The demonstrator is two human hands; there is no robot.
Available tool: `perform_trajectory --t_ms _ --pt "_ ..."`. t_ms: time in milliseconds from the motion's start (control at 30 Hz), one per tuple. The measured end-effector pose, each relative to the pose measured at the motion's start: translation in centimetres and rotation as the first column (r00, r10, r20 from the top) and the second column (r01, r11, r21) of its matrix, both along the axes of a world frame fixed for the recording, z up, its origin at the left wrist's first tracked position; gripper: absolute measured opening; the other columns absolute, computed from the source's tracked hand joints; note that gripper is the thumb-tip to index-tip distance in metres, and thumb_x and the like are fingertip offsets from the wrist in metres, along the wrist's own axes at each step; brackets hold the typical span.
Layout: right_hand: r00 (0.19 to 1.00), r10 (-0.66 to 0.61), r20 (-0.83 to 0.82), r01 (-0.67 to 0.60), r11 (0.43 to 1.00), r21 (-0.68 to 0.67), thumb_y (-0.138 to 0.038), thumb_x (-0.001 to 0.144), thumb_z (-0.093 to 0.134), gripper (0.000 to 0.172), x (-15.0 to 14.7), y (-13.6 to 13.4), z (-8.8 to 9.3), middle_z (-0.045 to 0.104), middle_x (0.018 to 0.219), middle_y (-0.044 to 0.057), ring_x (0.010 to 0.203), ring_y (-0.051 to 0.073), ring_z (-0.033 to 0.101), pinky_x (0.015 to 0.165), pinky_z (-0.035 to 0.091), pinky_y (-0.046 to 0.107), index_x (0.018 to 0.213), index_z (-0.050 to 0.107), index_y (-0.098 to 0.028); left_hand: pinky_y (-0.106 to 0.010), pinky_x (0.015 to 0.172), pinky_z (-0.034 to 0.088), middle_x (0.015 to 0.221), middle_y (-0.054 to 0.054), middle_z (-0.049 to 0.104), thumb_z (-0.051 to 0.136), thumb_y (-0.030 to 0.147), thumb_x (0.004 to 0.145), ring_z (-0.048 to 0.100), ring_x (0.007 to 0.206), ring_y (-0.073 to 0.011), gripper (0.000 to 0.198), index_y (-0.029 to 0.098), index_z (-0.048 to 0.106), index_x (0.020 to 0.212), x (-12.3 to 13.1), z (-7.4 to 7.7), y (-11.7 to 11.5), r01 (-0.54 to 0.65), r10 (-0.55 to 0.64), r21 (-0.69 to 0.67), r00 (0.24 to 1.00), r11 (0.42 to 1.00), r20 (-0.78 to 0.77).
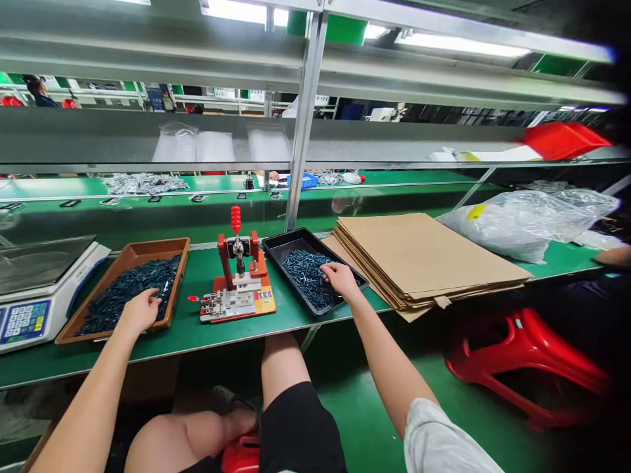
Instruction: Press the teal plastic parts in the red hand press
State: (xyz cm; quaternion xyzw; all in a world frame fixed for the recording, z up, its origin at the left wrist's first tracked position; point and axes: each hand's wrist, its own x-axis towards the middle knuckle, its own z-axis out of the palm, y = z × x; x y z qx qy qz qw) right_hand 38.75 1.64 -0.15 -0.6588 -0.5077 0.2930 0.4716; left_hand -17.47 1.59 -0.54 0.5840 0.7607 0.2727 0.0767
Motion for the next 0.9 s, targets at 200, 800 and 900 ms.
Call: perform_trajectory --t_ms 200,800,900 --pt "0.960 0.194 -0.200 -0.178 0.979 0.097 -0.069 0.080 0.067 0.051 -3.9 -2.7 1.4 0.057 0.055 -0.002 0.049 0.012 0.047 0.049 0.037 0.023 0.070 0.054 -0.021 -0.044 0.099 0.054 0.099 -0.017 0.073 0.047 0.022 0.087 0.069 0.106 -0.0349 0.057 0.002 0.057 0.139 -1.8 -0.3 1.7 0.083 -0.102 -0.110 0.979 0.990 -0.177" --pt "0.879 0.326 -0.349 -0.293 0.945 0.143 -0.072 0.075 0.069 0.053 -15.4 -4.9 -5.2 0.064 0.063 0.003 0.055 0.018 0.057 0.056 0.050 0.032 0.083 0.066 -0.019 -0.029 0.082 0.052 0.082 0.000 0.061 0.053 0.015 0.084 0.060 0.074 -0.0140 0.030 0.014 0.067 0.111 0.5 3.9 -2.4 -0.079 -0.004 0.099 0.766 0.992 0.642" --pt "0.872 0.341 -0.351 -0.328 0.940 0.096 -0.070 0.071 0.071 0.054 -14.7 -5.6 -5.6 0.071 0.072 0.008 0.062 0.023 0.067 0.064 0.058 0.036 0.089 0.068 -0.019 -0.027 0.071 0.049 0.071 0.001 0.058 0.052 0.014 0.084 0.056 0.066 -0.0123 0.026 0.015 0.063 0.107 3.4 4.6 -4.6 -0.102 -0.009 0.101 0.661 0.990 0.751"
